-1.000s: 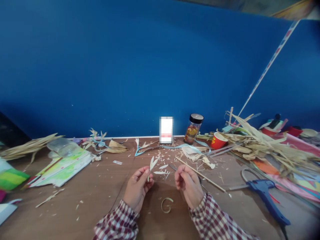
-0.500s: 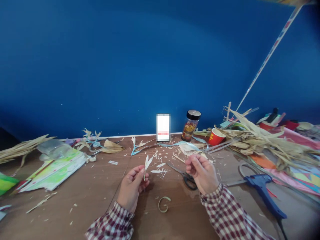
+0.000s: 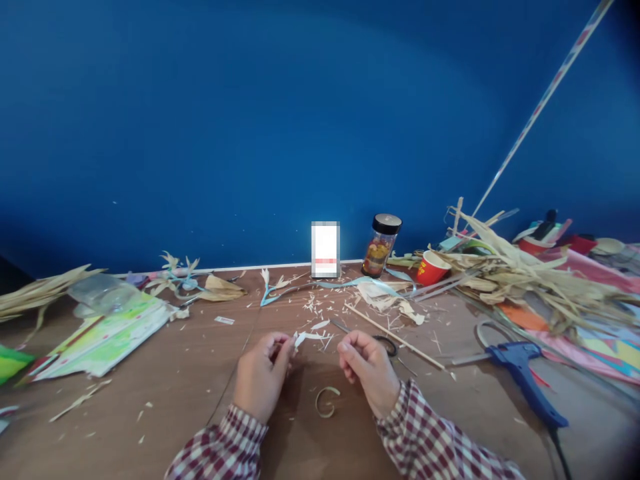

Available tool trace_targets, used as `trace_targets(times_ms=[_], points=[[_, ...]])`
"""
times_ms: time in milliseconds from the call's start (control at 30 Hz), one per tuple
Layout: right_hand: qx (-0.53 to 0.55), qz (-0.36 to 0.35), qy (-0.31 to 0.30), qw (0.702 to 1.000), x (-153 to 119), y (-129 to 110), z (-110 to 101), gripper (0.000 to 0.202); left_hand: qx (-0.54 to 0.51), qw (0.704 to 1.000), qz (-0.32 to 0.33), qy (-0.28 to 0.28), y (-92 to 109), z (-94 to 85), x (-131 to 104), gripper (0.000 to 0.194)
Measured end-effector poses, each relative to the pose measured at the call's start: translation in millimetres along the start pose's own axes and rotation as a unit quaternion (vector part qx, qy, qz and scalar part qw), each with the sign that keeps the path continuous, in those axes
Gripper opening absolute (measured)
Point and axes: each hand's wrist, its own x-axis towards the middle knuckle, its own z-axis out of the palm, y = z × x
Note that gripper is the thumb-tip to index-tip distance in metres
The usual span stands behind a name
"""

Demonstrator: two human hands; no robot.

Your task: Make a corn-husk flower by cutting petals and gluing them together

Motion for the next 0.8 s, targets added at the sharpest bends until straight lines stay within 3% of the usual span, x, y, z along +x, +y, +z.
trace_targets(times_ms=[100, 167, 200, 233, 300, 400, 500, 633, 800], points=[[-0.039, -0.006, -0.005, 0.999, -3, -1, 1, 0.025, 0.079, 0.991, 0.06, 0.093, 11, -11.1, -1, 0.009], [-0.078, -0.017, -0.007, 0.997, -6, -1, 3, 0.025, 0.043, 0.983, 0.085, 0.16, 19, -14.1, -4, 0.016], [-0.097, -0.026, -0.009, 0.995, -7, -1, 5, 0.024, 0.013, 0.981, 0.099, 0.166, 23, -13.3, -6, 0.019], [-0.116, -0.035, -0.013, 0.992, -9, -1, 6, 0.024, -0.02, 0.982, 0.111, 0.148, 27, -10.9, -10, 0.02], [-0.148, -0.057, -0.02, 0.987, -11, -1, 8, 0.022, -0.076, 0.989, 0.117, 0.057, 32, -2.6, -17, 0.018], [-0.179, -0.091, -0.018, 0.979, -14, -2, 10, 0.02, -0.083, 0.987, 0.122, -0.057, 34, 11.1, -27, 0.024], [-0.201, -0.099, -0.01, 0.975, -14, -5, 10, 0.02, 0.004, 0.981, 0.183, -0.061, 32, 16.5, -30, 0.033], [-0.233, -0.108, -0.003, 0.966, -13, -6, 8, 0.017, 0.105, 0.962, 0.247, -0.047, 27, 12.7, -26, 0.022], [-0.251, -0.123, 0.007, 0.96, -13, -5, 7, 0.017, 0.082, 0.961, 0.259, -0.052, 26, 9.9, -23, 0.023]])
